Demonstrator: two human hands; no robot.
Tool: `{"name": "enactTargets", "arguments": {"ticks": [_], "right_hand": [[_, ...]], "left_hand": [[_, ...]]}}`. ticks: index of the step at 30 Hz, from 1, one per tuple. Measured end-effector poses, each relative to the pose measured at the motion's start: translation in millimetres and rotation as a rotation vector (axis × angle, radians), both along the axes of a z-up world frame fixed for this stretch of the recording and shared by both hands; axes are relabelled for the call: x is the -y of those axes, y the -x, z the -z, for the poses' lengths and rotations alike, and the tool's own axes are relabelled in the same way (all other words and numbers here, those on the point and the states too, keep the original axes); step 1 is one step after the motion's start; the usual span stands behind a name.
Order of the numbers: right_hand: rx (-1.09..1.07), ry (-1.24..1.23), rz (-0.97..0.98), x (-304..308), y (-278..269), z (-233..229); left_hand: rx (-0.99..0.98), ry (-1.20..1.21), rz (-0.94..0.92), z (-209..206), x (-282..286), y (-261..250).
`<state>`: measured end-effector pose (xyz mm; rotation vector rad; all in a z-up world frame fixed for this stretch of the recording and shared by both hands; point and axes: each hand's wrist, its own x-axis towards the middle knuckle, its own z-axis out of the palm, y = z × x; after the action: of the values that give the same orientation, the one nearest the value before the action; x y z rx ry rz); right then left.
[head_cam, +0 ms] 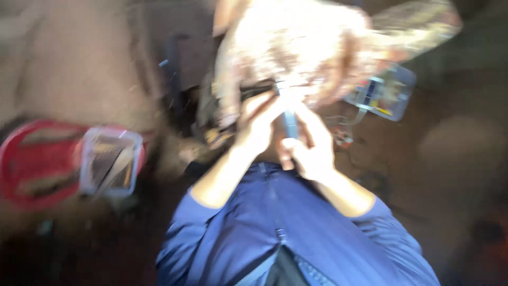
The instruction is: Using a handheld rotary power tool to carve intricate details into a large wooden sculpture.
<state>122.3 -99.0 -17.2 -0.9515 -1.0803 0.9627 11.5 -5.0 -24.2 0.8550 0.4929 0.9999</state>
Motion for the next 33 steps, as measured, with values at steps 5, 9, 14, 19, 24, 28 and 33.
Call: {"name": "enactTargets", "arguments": {"ticks": [5,9,14,19,24,28,33], "right_hand": [[-0.033,-0.043,-0.027,-2,21,-9],[-0.034,-0.041,-0.027,1,18,-19],[0.067,-0.09,-0.007,7,13,-10],[0.146,-0.125,0.004,10,10,-10],[0.17,-0.131,-0.018,9,12,-14],[0.191,-0.14,-0.028,9,13,-13],[0.217,-0.127,-0.055,10,10,-7]], "left_hand": [[0.225,0.009,-0.073,-49,4,16],[0.208,-0.018,0.009,-33,12,17],[0.206,0.001,0.042,-2,27,17],[0.205,-0.017,0.052,2,28,19],[0.182,-0.051,0.023,0,28,23],[0.184,-0.042,-0.004,-5,30,23],[0.173,-0.033,-0.073,-10,34,19]]}}
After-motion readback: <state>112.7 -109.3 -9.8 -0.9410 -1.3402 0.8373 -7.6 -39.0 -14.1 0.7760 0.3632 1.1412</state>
